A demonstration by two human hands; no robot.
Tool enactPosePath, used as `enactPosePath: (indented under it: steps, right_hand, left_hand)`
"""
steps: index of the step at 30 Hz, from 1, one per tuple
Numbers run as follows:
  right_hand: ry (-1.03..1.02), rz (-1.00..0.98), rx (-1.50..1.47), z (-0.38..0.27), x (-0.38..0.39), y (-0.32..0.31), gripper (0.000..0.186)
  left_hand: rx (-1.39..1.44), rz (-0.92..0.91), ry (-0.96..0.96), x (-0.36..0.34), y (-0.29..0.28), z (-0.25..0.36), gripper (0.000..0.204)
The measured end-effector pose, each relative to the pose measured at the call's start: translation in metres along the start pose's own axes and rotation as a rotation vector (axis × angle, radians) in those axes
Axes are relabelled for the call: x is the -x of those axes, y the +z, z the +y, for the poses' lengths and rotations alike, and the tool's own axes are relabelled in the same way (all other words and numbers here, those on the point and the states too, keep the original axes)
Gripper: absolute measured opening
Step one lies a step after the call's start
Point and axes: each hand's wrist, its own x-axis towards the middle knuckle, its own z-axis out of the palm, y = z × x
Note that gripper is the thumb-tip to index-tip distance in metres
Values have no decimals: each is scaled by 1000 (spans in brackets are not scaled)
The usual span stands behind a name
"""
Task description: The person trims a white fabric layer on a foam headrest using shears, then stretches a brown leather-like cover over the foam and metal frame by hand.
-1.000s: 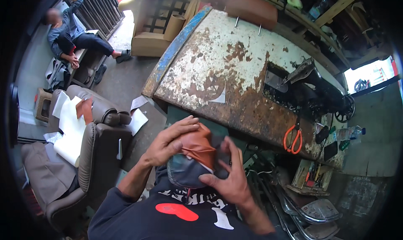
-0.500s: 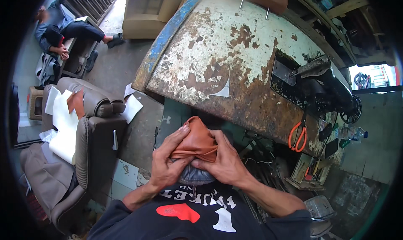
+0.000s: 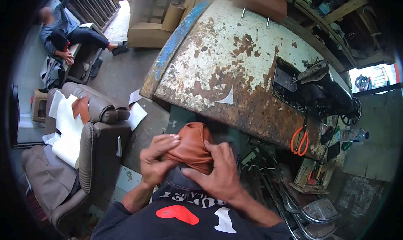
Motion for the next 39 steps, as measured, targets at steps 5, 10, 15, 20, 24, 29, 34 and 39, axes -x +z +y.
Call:
enactPosePath:
  steps: [5, 10, 15, 20, 24, 29, 34, 39]
  right_hand:
    - [-75, -110, -402, 28, -29, -38, 58]
    - [-106, -461, -608, 64, -40, -7, 80]
    - [22, 16, -621, 52, 29, -4, 70]
    - [64, 372, -7, 31, 74, 13, 73]
    - [-39, 186, -152, 33, 96, -13, 70]
    - [-104, 363, -128, 43, 88, 4, 65]
    - [-42, 330, -308, 53, 45, 27, 71]
    - [-287, -26, -242, 54, -20, -5, 81]
  left_hand:
    - [637, -68, 114, 13, -85, -60, 54]
    - [1168, -173, 283, -14, -62, -61, 19]
    - [79, -110, -363, -47, -56, -14, 29]
    - [304, -11, -279, -32, -9, -16, 47]
    - [68, -127, -91, -39, 13, 5, 45]
    - [19, -274, -50, -61, 58, -15, 41]
    - [78, -382, 69, -51, 20, -43, 77]
    - [56, -529, 137, -33, -5, -32, 119]
